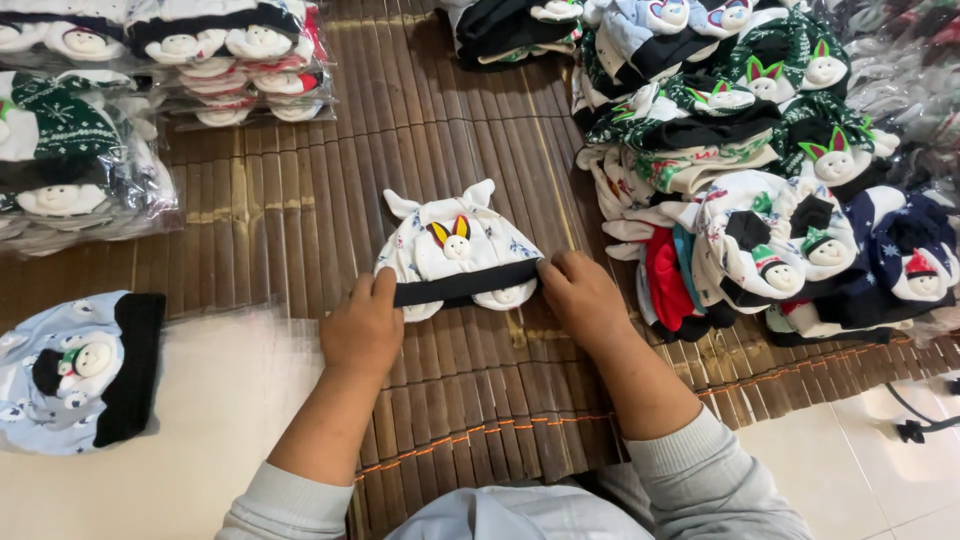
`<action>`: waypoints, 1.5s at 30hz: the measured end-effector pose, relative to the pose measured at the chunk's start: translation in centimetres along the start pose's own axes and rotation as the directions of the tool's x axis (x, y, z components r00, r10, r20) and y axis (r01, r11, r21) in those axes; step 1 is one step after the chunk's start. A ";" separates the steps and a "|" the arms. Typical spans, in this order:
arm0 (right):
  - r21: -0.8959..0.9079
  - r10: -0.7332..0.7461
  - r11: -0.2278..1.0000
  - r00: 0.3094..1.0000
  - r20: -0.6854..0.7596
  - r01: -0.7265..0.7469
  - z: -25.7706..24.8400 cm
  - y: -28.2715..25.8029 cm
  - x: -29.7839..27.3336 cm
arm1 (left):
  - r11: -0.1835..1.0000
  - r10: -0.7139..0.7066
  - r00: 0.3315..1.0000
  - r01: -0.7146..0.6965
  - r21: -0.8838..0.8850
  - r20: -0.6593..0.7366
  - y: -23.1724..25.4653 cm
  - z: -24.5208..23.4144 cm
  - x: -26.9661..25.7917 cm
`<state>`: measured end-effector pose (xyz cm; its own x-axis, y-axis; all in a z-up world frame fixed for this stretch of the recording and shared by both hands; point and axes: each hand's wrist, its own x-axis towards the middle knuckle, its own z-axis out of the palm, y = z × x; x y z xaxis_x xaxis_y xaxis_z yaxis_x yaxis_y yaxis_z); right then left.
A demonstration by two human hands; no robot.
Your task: Folding baby hats and placing them into individual plastic bags for packaging
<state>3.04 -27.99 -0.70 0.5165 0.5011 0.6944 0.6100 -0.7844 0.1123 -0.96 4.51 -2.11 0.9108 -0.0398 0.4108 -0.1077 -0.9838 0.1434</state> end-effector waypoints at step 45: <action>0.076 -0.135 0.988 0.991 -0.019 0.136 -2.3 -5.0 3.1 | 0.933 0.302 0.950 -0.311 -0.182 -0.076 1.0 0.1 0.9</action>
<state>0.24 -23.39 2.54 0.4184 0.5952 0.6860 0.7184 -0.6790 0.1511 -0.25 3.51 -1.69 0.8029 -0.3219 0.5018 -0.4561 -0.8737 0.1694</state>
